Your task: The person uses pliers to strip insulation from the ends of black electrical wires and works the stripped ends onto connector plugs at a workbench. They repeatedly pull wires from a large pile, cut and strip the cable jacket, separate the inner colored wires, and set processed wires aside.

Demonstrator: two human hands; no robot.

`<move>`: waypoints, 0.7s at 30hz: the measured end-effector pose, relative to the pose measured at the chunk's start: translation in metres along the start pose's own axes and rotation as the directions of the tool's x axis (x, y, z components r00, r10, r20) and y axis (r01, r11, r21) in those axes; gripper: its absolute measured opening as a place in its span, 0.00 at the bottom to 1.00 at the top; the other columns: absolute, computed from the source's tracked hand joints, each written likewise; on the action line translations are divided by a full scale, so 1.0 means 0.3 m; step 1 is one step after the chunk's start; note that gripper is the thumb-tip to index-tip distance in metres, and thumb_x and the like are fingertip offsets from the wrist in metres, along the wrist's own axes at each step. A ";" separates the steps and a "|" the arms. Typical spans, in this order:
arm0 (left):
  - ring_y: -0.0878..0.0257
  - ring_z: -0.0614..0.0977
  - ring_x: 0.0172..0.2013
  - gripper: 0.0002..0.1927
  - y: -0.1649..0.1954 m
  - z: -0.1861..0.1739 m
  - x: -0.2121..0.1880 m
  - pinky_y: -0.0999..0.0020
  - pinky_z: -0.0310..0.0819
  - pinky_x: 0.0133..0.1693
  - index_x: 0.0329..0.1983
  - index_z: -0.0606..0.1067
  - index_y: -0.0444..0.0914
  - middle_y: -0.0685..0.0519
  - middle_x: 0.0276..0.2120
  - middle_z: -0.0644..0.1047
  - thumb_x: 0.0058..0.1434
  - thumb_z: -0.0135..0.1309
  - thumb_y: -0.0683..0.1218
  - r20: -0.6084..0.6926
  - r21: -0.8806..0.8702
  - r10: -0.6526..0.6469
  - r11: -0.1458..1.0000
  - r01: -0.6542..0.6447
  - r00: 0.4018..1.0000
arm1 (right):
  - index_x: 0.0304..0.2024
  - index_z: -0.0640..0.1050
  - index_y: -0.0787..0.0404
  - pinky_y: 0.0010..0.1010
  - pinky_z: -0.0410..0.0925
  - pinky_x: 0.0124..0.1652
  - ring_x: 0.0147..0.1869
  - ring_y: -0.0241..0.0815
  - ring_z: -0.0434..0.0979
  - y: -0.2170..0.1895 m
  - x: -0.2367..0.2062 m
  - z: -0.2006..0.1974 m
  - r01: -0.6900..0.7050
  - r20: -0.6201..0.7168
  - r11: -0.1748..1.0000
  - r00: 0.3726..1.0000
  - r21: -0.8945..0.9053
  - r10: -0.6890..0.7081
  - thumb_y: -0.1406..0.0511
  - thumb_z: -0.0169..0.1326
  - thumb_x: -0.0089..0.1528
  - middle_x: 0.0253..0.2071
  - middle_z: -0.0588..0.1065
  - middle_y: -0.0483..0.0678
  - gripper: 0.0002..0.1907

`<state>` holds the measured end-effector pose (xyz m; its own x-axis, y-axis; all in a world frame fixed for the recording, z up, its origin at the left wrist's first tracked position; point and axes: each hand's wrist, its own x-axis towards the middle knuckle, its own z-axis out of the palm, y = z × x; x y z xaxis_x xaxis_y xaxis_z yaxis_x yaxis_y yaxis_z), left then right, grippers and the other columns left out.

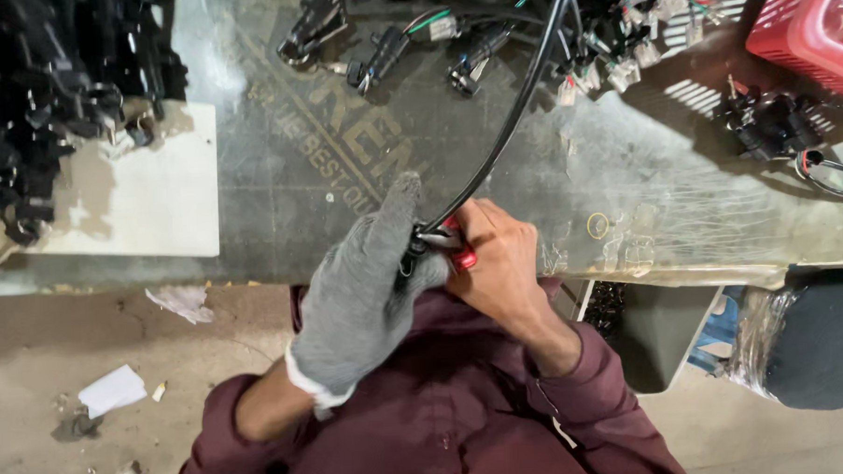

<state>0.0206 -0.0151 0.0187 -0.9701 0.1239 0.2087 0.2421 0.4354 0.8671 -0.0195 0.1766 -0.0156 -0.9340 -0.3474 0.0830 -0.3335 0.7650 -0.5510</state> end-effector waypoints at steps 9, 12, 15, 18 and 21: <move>0.67 0.75 0.41 0.31 -0.003 -0.022 0.009 0.71 0.76 0.49 0.75 0.65 0.36 0.54 0.42 0.75 0.69 0.57 0.40 0.384 -0.563 -0.102 0.762 0.321 0.917 | 0.32 0.70 0.61 0.40 0.66 0.36 0.35 0.54 0.73 0.143 0.129 0.018 0.349 0.024 0.817 0.914 0.459 -0.404 0.66 0.68 0.47 0.31 0.71 0.50 0.19; 0.60 0.79 0.40 0.33 -0.001 -0.016 0.018 0.67 0.78 0.47 0.75 0.63 0.37 0.50 0.43 0.77 0.68 0.58 0.42 0.349 -0.549 -0.099 0.784 0.289 0.932 | 0.35 0.72 0.62 0.40 0.67 0.37 0.37 0.55 0.73 0.143 0.107 0.011 0.345 -0.009 0.823 0.924 0.451 -0.383 0.65 0.66 0.45 0.33 0.71 0.52 0.20; 0.45 0.80 0.41 0.36 -0.021 0.011 0.020 0.54 0.73 0.42 0.75 0.60 0.36 0.41 0.48 0.78 0.64 0.55 0.44 0.033 0.387 -0.013 0.922 -0.001 0.999 | 0.42 0.76 0.62 0.39 0.70 0.38 0.40 0.54 0.77 0.103 0.063 0.015 0.123 0.072 0.969 0.987 0.214 -0.141 0.67 0.62 0.52 0.36 0.74 0.51 0.16; 0.41 0.79 0.37 0.34 -0.036 0.032 0.030 0.48 0.70 0.36 0.73 0.61 0.38 0.42 0.39 0.78 0.66 0.56 0.50 0.114 0.307 -0.165 0.944 0.123 0.980 | 0.32 0.74 0.62 0.44 0.67 0.36 0.38 0.56 0.76 0.077 0.064 0.025 -0.024 0.045 0.995 0.999 -0.095 0.028 0.62 0.67 0.50 0.32 0.75 0.52 0.17; 0.42 0.79 0.35 0.30 -0.003 -0.014 0.072 0.48 0.70 0.33 0.69 0.67 0.40 0.42 0.41 0.79 0.66 0.57 0.54 0.032 0.407 -0.179 0.901 0.151 0.983 | 0.37 0.75 0.59 0.44 0.69 0.43 0.47 0.55 0.77 0.095 0.114 0.006 0.038 -0.024 0.981 0.999 -0.190 -0.044 0.62 0.65 0.55 0.38 0.75 0.50 0.14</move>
<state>-0.0007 -0.0165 0.0244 -0.9967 0.0724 0.0354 0.0785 0.7740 0.6284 -0.0608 0.1857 -0.0299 -0.9214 -0.3675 0.1267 -0.3873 0.8400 -0.3800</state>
